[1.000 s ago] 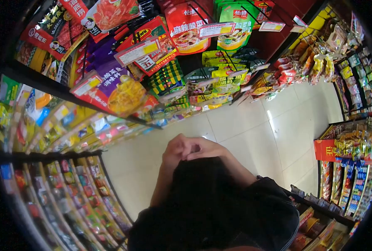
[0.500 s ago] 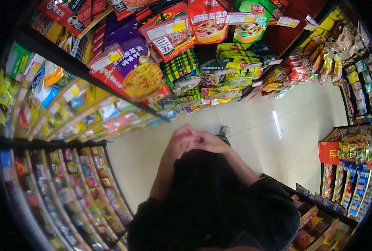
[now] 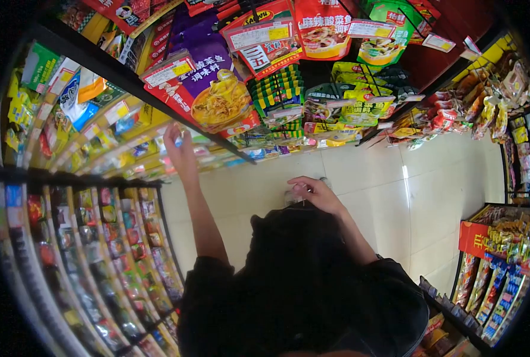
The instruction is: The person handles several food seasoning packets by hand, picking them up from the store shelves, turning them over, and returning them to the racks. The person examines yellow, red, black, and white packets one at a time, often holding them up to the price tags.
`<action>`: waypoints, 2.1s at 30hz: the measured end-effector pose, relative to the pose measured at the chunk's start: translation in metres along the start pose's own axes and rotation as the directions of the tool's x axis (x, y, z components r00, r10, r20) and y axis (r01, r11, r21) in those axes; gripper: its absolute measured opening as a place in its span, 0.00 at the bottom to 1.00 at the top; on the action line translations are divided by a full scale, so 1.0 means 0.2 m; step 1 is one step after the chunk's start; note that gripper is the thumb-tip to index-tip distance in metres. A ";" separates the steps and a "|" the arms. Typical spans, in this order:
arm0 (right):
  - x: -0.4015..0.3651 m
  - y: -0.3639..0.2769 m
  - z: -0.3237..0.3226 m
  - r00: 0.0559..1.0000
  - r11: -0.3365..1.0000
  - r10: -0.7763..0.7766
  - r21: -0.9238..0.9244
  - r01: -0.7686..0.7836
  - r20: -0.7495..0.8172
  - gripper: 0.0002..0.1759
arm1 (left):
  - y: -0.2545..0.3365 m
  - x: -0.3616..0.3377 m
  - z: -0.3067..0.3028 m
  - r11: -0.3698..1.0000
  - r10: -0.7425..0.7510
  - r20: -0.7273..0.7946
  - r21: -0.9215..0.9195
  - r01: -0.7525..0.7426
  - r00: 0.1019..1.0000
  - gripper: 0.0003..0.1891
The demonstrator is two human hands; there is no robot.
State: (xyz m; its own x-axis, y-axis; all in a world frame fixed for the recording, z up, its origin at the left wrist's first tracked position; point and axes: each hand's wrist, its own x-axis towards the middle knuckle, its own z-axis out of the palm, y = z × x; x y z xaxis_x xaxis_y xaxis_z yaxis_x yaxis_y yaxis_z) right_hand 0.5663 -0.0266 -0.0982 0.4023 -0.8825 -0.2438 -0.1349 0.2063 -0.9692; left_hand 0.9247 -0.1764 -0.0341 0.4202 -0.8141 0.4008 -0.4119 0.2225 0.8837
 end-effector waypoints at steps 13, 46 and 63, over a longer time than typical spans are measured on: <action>-0.08 0.13 -0.28 0.995 0.995 0.040 0.090 -0.032 -0.089 0.16 | -0.15 -0.24 0.24 0.960 0.032 -0.028 0.280 -0.023 0.999 0.26; -0.03 0.18 -0.49 0.997 0.997 0.070 -0.013 -0.071 -0.045 0.15 | -0.27 -1.31 0.19 0.803 -0.594 0.737 0.513 0.304 0.323 0.14; 0.01 0.18 -0.48 0.996 0.992 0.046 -0.110 -0.054 -0.076 0.15 | -0.04 -0.15 0.05 0.966 -0.009 0.018 0.257 0.004 1.000 0.11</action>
State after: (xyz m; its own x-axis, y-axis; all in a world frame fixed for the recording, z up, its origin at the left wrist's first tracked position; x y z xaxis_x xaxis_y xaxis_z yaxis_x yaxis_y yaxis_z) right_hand 0.4754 -0.0620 -0.1303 0.3256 -0.9016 -0.2849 -0.2551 0.2063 -0.9446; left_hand 0.9069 -0.1587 -0.0564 0.4097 -0.8254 0.3885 -0.6042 0.0735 0.7934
